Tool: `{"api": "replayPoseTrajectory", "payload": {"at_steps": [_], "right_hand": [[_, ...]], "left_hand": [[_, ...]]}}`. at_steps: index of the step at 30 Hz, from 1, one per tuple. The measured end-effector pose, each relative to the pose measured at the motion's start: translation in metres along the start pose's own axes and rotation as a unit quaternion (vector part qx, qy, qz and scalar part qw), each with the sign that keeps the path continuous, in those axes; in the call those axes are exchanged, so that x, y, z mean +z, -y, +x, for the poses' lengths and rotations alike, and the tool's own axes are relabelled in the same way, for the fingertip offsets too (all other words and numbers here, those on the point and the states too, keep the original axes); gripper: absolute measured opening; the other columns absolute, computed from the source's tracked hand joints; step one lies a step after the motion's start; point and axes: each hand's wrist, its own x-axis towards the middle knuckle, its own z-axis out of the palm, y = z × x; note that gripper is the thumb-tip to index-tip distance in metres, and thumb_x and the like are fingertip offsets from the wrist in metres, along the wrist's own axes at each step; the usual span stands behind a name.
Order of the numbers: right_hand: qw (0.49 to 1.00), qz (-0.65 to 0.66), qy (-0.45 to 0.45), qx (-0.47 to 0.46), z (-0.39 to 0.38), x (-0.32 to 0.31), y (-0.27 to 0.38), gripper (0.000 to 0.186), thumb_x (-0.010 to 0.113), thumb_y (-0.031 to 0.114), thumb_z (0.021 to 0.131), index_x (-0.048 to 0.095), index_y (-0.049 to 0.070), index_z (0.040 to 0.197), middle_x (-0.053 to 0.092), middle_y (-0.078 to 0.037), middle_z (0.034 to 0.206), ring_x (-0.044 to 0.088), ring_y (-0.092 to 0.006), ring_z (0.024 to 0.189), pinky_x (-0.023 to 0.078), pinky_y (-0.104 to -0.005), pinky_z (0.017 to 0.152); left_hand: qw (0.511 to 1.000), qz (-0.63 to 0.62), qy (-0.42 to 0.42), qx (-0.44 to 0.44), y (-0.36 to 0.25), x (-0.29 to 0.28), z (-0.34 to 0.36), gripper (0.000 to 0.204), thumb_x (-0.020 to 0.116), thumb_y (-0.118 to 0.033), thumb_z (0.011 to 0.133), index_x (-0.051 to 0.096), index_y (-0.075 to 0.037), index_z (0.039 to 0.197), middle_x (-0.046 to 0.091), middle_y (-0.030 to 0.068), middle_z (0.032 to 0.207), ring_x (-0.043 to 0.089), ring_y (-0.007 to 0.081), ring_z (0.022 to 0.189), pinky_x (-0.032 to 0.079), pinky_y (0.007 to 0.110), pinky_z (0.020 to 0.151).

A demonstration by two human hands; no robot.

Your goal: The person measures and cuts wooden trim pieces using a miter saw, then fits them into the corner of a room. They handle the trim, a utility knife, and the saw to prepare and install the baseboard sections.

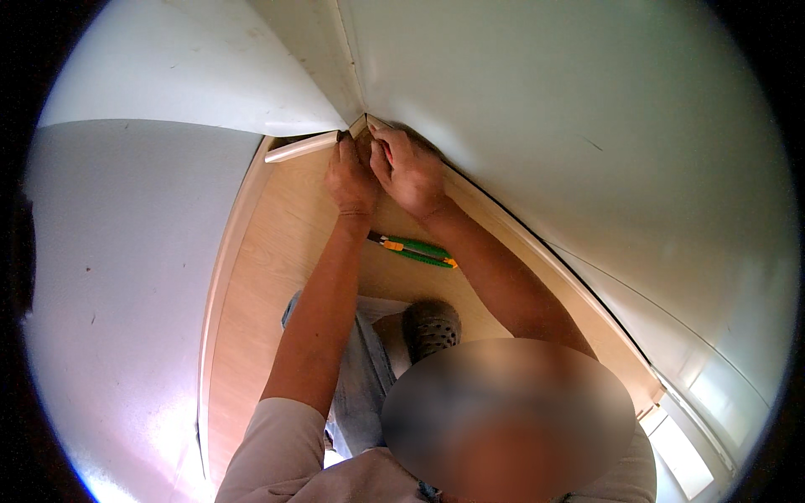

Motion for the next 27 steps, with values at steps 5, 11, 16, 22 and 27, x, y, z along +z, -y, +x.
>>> {"api": "replayPoseTrajectory", "payload": {"at_steps": [5,11,16,22,27], "right_hand": [[0.998,-0.04,0.031,0.021,0.0,0.001,0.001,0.02,0.068,0.013,0.091,0.062,0.006,0.109,0.069,-0.012,0.082,0.067,-0.0284,0.065,0.055,-0.0392,0.058],[0.998,-0.056,0.026,0.026,-0.001,0.005,0.001,0.018,0.067,0.012,0.091,0.062,0.006,0.107,0.068,-0.012,0.08,0.067,-0.03,0.064,0.055,-0.0405,0.057],[0.998,-0.061,0.024,0.009,0.0,0.003,0.001,0.014,0.067,0.01,0.09,0.06,0.006,0.102,0.069,-0.013,0.08,0.066,-0.0312,0.063,0.055,-0.0412,0.056],[0.997,-0.068,0.036,0.017,0.003,0.001,0.007,0.013,0.067,0.01,0.09,0.059,0.005,0.099,0.07,-0.013,0.082,0.067,-0.0318,0.064,0.055,-0.0414,0.056],[0.996,-0.073,0.049,0.027,0.001,-0.001,0.007,0.015,0.067,0.01,0.09,0.058,0.005,0.101,0.071,-0.013,0.084,0.068,-0.032,0.065,0.055,-0.0413,0.056]], "left_hand": [[1.0,-0.026,-0.005,-0.015,0.001,0.002,-0.003,0.03,0.064,-0.03,0.094,0.06,-0.005,0.108,0.067,0.0193,0.096,0.065,0.0424,0.085,0.053,0.051,0.069],[1.0,-0.007,0.001,-0.012,-0.004,-0.002,-0.002,0.023,0.061,-0.017,0.094,0.062,-0.004,0.112,0.064,0.0141,0.094,0.065,0.0358,0.085,0.054,0.045,0.067],[1.0,-0.018,-0.006,-0.003,-0.003,-0.003,-0.001,0.021,0.061,-0.017,0.094,0.063,-0.003,0.109,0.064,0.0139,0.092,0.064,0.0364,0.083,0.053,0.046,0.066],[1.0,-0.027,-0.009,-0.005,-0.004,-0.004,0.001,0.018,0.061,-0.017,0.094,0.063,-0.003,0.107,0.064,0.0137,0.091,0.064,0.0366,0.08,0.053,0.046,0.065],[1.0,-0.012,-0.001,-0.005,-0.002,-0.003,-0.002,0.019,0.062,-0.018,0.094,0.063,-0.003,0.107,0.064,0.0137,0.091,0.064,0.0365,0.08,0.053,0.046,0.064]]}}
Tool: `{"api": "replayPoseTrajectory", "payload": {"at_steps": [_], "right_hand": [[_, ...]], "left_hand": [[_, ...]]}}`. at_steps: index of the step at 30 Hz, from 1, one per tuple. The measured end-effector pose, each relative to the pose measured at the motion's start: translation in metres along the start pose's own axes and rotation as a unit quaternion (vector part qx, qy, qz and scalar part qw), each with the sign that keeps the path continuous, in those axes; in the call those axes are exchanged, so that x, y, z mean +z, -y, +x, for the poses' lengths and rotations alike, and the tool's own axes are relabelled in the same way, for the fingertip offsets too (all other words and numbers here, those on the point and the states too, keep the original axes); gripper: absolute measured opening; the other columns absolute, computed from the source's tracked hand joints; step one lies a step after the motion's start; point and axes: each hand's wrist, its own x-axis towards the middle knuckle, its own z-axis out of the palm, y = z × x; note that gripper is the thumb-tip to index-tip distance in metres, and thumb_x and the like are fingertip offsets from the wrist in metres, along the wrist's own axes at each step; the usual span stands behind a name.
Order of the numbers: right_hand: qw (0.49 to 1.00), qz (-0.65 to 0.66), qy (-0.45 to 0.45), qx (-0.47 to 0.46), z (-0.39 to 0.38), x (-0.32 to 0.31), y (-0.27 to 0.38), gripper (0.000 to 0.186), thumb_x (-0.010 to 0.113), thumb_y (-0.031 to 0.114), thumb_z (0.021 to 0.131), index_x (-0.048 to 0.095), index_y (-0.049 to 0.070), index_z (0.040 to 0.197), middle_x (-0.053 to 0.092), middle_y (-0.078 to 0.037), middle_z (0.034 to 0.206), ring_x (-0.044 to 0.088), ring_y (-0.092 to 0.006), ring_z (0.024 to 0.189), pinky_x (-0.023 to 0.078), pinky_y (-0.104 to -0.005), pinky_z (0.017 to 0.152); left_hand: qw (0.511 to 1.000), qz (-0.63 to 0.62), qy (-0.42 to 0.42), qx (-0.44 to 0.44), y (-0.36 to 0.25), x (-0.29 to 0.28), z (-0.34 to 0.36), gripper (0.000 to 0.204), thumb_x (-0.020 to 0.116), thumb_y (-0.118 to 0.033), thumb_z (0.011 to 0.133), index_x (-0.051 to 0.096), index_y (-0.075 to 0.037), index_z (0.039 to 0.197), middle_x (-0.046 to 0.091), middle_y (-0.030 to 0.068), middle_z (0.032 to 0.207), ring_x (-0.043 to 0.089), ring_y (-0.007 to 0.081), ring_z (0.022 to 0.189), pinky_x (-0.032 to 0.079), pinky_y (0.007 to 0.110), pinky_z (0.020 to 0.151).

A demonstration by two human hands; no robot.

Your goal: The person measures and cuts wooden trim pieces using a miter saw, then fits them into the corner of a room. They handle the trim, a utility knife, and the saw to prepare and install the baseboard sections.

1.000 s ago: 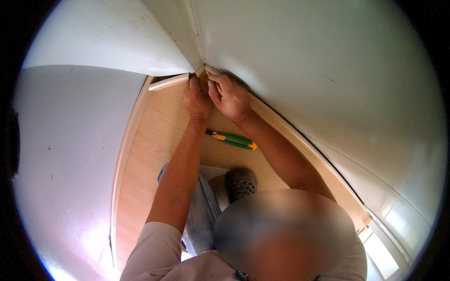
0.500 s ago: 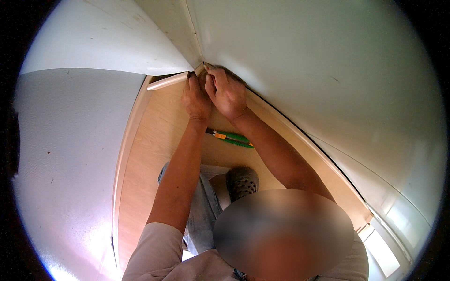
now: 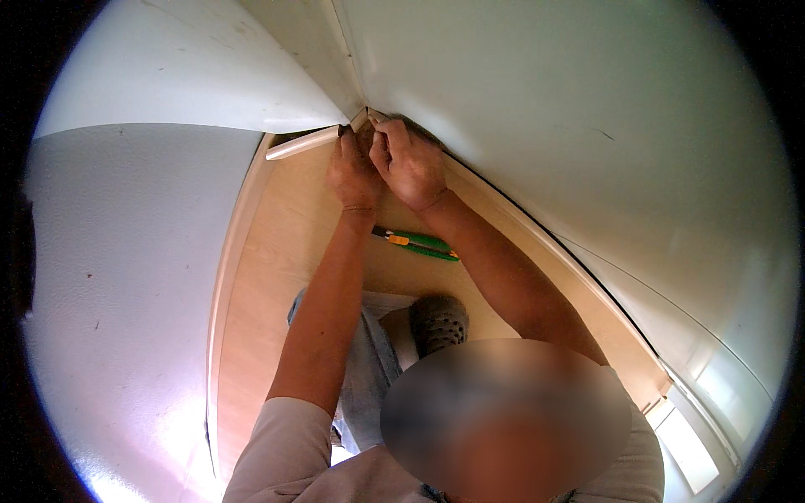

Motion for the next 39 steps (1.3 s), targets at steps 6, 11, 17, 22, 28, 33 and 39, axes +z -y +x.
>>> {"api": "replayPoseTrajectory", "payload": {"at_steps": [6,11,17,22,28,33,39], "right_hand": [[1.0,0.011,0.008,0.003,0.001,-0.004,0.002,0.014,0.066,0.011,0.09,0.057,0.006,0.1,0.071,-0.013,0.086,0.068,-0.0321,0.067,0.056,-0.0423,0.057],[1.0,0.018,-0.005,-0.002,0.0,-0.001,0.001,0.015,0.069,0.003,0.088,0.062,0.004,0.102,0.067,-0.01,0.075,0.062,-0.0216,0.058,0.053,-0.0327,0.056],[0.992,0.098,0.063,0.048,-0.015,-0.025,0.003,0.016,0.069,0.003,0.089,0.063,0.005,0.103,0.068,-0.011,0.083,0.061,-0.0212,0.062,0.051,-0.0313,0.058],[0.976,0.087,0.165,0.109,-0.075,-0.091,0.013,0.014,0.069,0.014,0.092,0.066,0.005,0.102,0.068,-0.013,0.092,0.068,-0.0308,0.085,0.055,-0.0401,0.069],[0.938,0.084,0.184,0.282,-0.148,-0.15,0.014,0.015,0.065,0.017,0.097,0.065,0.003,0.1,0.066,-0.014,0.095,0.067,-0.0279,0.085,0.054,-0.0391,0.072],[0.981,-0.018,0.124,0.145,-0.161,-0.171,-0.01,0.011,0.061,0.01,0.098,0.062,0.0,0.096,0.063,-0.015,0.102,0.063,-0.0337,0.094,0.054,-0.04,0.08],[0.977,-0.124,0.074,0.157,-0.192,-0.213,-0.035,0.007,0.059,0.006,0.097,0.061,-0.001,0.1,0.062,-0.018,0.106,0.062,-0.0373,0.099,0.053,-0.044,0.085]], "left_hand": [[1.0,0.002,-0.008,0.004,0.002,0.002,0.0,0.022,0.062,-0.018,0.094,0.063,-0.004,0.11,0.064,0.0138,0.091,0.065,0.0364,0.079,0.053,0.046,0.063],[1.0,-0.015,0.017,-0.002,0.006,0.003,-0.002,0.026,0.063,-0.019,0.093,0.062,-0.004,0.114,0.065,0.0153,0.093,0.065,0.0368,0.083,0.054,0.046,0.065],[0.999,-0.027,-0.027,0.003,0.003,0.002,0.002,0.019,0.063,-0.02,0.095,0.058,-0.003,0.101,0.065,0.0202,0.089,0.063,0.0424,0.078,0.051,0.051,0.064],[0.999,-0.019,-0.038,-0.001,-0.003,0.004,0.001,0.016,0.06,-0.017,0.097,0.059,-0.002,0.099,0.066,0.0213,0.09,0.064,0.0424,0.078,0.052,0.051,0.065],[0.999,0.001,-0.046,0.012,-0.003,0.001,0.0,0.018,0.061,-0.017,0.096,0.061,-0.001,0.105,0.066,0.0212,0.09,0.065,0.0409,0.078,0.054,0.05,0.067],[0.999,0.012,-0.051,0.012,0.0,-0.002,-0.001,0.018,0.063,-0.016,0.094,0.062,-0.002,0.106,0.066,0.0173,0.091,0.065,0.0376,0.083,0.055,0.047,0.067],[0.997,-0.072,0.01,-0.032,-0.001,-0.016,0.006,0.029,0.057,-0.019,0.098,0.061,0.002,0.119,0.066,0.023,0.109,0.062,0.0435,0.101,0.052,0.05,0.087]]}}
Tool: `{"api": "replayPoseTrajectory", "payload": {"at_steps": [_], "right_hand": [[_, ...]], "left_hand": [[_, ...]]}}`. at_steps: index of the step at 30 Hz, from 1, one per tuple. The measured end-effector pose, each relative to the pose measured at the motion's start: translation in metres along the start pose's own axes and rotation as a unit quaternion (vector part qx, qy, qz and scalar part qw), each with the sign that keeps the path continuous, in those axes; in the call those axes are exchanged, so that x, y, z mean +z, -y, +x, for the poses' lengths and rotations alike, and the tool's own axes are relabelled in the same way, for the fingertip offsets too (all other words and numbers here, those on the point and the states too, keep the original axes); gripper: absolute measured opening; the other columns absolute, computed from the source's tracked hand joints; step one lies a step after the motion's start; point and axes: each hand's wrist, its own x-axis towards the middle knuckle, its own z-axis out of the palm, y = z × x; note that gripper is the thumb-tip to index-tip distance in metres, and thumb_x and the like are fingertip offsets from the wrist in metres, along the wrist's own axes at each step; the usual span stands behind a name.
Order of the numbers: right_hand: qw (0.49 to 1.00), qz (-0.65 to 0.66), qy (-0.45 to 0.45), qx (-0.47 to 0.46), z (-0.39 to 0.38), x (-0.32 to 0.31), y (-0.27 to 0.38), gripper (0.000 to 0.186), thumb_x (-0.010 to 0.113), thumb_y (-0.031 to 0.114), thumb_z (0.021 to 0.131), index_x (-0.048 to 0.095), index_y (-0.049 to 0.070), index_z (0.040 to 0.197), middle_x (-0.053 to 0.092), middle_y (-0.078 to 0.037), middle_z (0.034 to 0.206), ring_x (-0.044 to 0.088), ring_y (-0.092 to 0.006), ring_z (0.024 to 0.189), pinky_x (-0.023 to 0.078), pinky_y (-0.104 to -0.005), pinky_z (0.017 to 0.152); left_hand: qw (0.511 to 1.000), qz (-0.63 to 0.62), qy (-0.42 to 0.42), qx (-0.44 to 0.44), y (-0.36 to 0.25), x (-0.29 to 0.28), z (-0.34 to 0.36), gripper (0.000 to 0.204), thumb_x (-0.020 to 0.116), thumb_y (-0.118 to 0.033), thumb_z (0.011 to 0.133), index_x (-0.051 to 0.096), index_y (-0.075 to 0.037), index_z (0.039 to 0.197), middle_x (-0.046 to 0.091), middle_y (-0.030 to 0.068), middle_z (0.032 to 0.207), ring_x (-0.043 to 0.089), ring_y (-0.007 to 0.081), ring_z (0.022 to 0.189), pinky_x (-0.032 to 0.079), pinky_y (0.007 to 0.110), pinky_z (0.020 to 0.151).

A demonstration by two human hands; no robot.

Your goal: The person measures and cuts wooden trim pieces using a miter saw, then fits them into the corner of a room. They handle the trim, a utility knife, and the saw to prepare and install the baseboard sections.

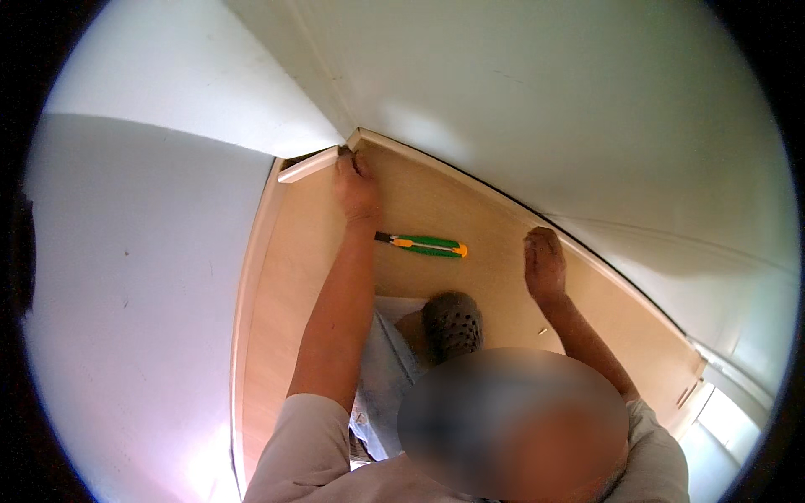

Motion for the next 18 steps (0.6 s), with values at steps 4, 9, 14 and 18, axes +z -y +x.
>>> {"api": "replayPoseTrajectory", "payload": {"at_steps": [4,9,14,18], "right_hand": [[0.984,-0.149,-0.015,0.1,-0.065,-0.044,-0.059,0.019,0.059,0.009,0.094,0.064,0.0,0.11,0.062,-0.02,0.117,0.059,-0.0383,0.111,0.05,-0.0472,0.094],[0.95,-0.256,-0.055,0.172,-0.123,-0.066,-0.132,0.023,0.06,0.008,0.087,0.068,0.0,0.108,0.063,-0.018,0.125,0.054,-0.0373,0.118,0.045,-0.0491,0.101],[0.938,-0.287,-0.068,0.182,-0.131,-0.078,-0.136,0.034,0.062,0.016,0.09,0.062,0.004,0.122,0.059,-0.013,0.127,0.056,-0.0324,0.111,0.05,-0.0457,0.093],[0.935,-0.284,-0.063,0.205,-0.139,-0.067,-0.142,0.033,0.064,0.016,0.088,0.062,0.004,0.119,0.06,-0.014,0.124,0.056,-0.0328,0.111,0.05,-0.0462,0.092]], "left_hand": [[0.995,0.037,0.084,0.027,0.001,0.012,-0.007,0.035,0.053,-0.023,0.102,0.059,0.002,0.126,0.065,0.0216,0.119,0.062,0.0388,0.107,0.05,0.047,0.092],[0.989,-0.013,0.076,0.124,0.052,-0.017,-0.009,0.045,0.044,-0.03,0.106,0.055,0.003,0.136,0.063,0.0206,0.131,0.062,0.0338,0.114,0.048,0.044,0.096],[0.99,0.093,0.108,-0.013,0.002,-0.036,-0.022,0.041,0.048,-0.032,0.103,0.065,-0.001,0.124,0.072,0.0187,0.108,0.068,0.0359,0.091,0.053,0.044,0.079],[0.959,0.068,0.271,-0.041,0.014,-0.064,-0.014,0.038,0.053,-0.033,0.101,0.067,-0.001,0.116,0.071,0.0172,0.1,0.068,0.0332,0.085,0.055,0.043,0.076]]}}
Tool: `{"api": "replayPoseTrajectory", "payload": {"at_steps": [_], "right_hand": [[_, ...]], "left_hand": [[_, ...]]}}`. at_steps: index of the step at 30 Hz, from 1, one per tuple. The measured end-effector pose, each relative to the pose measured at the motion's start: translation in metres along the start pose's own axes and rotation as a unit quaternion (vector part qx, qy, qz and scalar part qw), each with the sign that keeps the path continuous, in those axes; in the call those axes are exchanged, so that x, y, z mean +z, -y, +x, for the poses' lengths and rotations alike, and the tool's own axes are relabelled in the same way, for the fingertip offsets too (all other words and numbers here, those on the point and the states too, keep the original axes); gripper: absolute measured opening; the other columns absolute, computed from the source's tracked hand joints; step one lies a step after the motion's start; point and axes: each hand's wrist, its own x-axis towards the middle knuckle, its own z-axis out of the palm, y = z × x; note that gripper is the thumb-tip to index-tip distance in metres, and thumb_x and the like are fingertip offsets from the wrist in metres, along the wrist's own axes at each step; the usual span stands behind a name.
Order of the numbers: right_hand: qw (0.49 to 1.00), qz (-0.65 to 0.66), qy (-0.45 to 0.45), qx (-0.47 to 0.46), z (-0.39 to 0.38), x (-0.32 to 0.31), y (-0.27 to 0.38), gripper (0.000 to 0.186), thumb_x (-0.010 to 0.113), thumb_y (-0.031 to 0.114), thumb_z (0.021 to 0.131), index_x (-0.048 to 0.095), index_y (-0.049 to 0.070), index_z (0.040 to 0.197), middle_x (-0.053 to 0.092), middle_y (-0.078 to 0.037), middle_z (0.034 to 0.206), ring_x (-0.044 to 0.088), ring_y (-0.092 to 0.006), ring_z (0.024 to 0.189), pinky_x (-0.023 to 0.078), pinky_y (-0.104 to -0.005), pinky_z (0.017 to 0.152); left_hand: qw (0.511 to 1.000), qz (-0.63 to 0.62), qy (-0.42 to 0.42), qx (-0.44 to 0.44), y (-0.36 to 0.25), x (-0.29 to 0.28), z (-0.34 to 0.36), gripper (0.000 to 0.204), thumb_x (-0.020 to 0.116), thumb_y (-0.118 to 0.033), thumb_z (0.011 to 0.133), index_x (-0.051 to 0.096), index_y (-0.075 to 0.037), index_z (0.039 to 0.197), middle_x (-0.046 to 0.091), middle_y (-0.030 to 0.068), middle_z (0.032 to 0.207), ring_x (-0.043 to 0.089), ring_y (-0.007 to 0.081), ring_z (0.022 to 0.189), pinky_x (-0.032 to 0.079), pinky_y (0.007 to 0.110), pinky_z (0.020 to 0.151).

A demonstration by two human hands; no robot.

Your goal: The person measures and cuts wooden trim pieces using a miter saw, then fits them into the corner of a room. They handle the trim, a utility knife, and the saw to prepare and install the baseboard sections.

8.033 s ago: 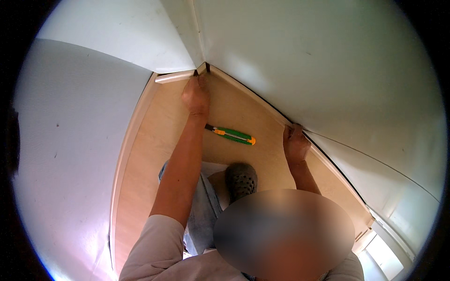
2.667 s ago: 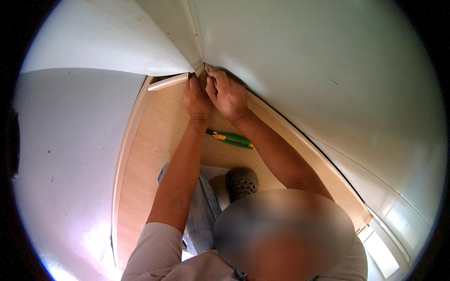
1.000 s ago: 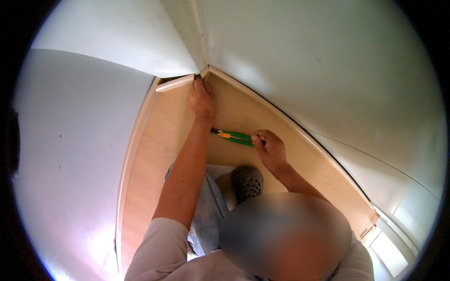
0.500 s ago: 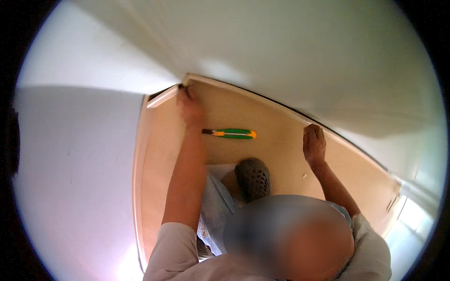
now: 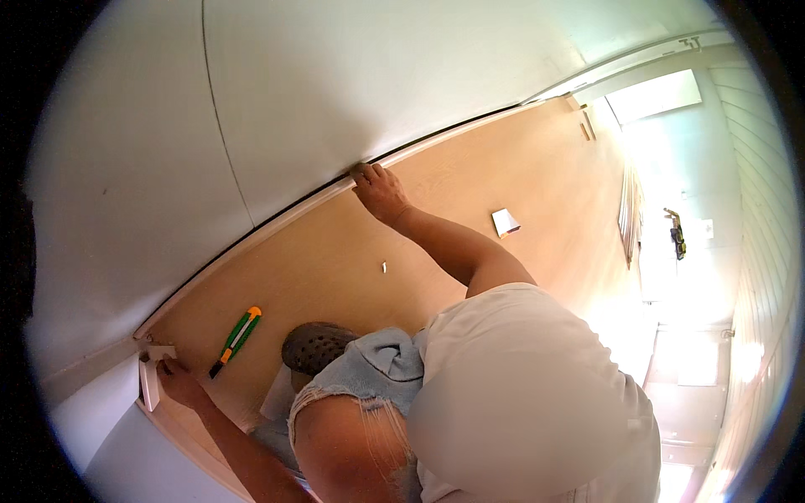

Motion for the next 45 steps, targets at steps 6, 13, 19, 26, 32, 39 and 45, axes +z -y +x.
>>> {"api": "replayPoseTrajectory", "payload": {"at_steps": [6,13,19,26,32,39,45], "right_hand": [[0.952,0.244,0.034,0.181,0.014,0.036,0.003,0.032,0.057,0.015,0.095,0.059,0.003,0.124,0.064,-0.02,0.119,0.058,-0.0383,0.113,0.046,-0.0482,0.099],[0.997,0.044,-0.05,0.035,0.013,0.013,0.006,0.023,0.07,0.019,0.092,0.066,0.005,0.11,0.063,-0.015,0.114,0.06,-0.0362,0.107,0.052,-0.0459,0.087],[0.999,0.037,-0.038,0.008,0.019,-0.002,0.018,0.02,0.07,0.017,0.092,0.064,0.004,0.106,0.063,-0.014,0.112,0.06,-0.0379,0.106,0.051,-0.0475,0.085],[0.998,0.013,-0.011,0.058,0.015,-0.001,0.008,0.018,0.07,0.015,0.091,0.065,0.006,0.105,0.063,-0.014,0.116,0.061,-0.0375,0.106,0.052,-0.0464,0.083],[0.992,0.104,-0.044,0.063,0.017,0.006,0.023,0.014,0.068,0.012,0.092,0.064,0.005,0.104,0.063,-0.013,0.118,0.062,-0.0353,0.106,0.052,-0.0438,0.088],[0.982,0.165,0.022,0.085,-0.083,-0.062,0.018,0.027,0.058,0.003,0.096,0.065,0.008,0.122,0.06,-0.013,0.134,0.058,-0.0329,0.124,0.052,-0.0408,0.098],[0.977,0.156,0.056,0.138,-0.197,-0.167,-0.071,0.036,0.053,-0.012,0.081,0.065,0.005,0.111,0.064,-0.015,0.122,0.063,-0.036,0.112,0.053,-0.0413,0.094]], "left_hand": [[0.806,0.305,-0.022,0.506,0.104,0.0,0.014,0.013,0.062,-0.018,0.09,0.069,-0.007,0.095,0.064,0.0126,0.08,0.065,0.0317,0.082,0.052,0.043,0.072],[0.965,0.102,0.241,0.032,0.007,-0.058,-0.013,0.035,0.062,-0.032,0.097,0.067,0.002,0.089,0.069,0.0165,0.076,0.068,0.0295,0.073,0.052,0.042,0.067],[0.95,0.202,0.225,0.081,-0.007,-0.104,-0.008,0.041,0.061,-0.04,0.097,0.069,0.0,0.101,0.072,0.0211,0.095,0.068,0.0391,0.094,0.053,0.047,0.082],[0.905,0.211,0.237,0.285,-0.042,-0.037,-0.004,0.045,0.06,-0.041,0.097,0.064,-0.002,0.12,0.067,0.0237,0.117,0.063,0.0338,0.113,0.052,0.045,0.093],[0.988,0.029,0.123,0.087,-0.116,0.052,-0.023,0.055,0.073,-0.048,0.088,0.061,0.004,0.103,0.07,0.0212,0.085,0.069,0.0349,0.089,0.054,0.046,0.08],[0.994,0.041,-0.026,0.1,-0.113,0.114,-0.012,0.052,0.07,-0.045,0.09,0.06,0.004,0.078,0.066,0.022,0.079,0.063,0.0368,0.083,0.049,0.047,0.074],[0.849,0.27,-0.07,0.448,-0.019,0.164,0.038,0.032,0.055,-0.029,0.097,0.064,-0.002,0.083,0.064,0.0187,0.081,0.06,0.0334,0.083,0.043,0.049,0.074]]}}
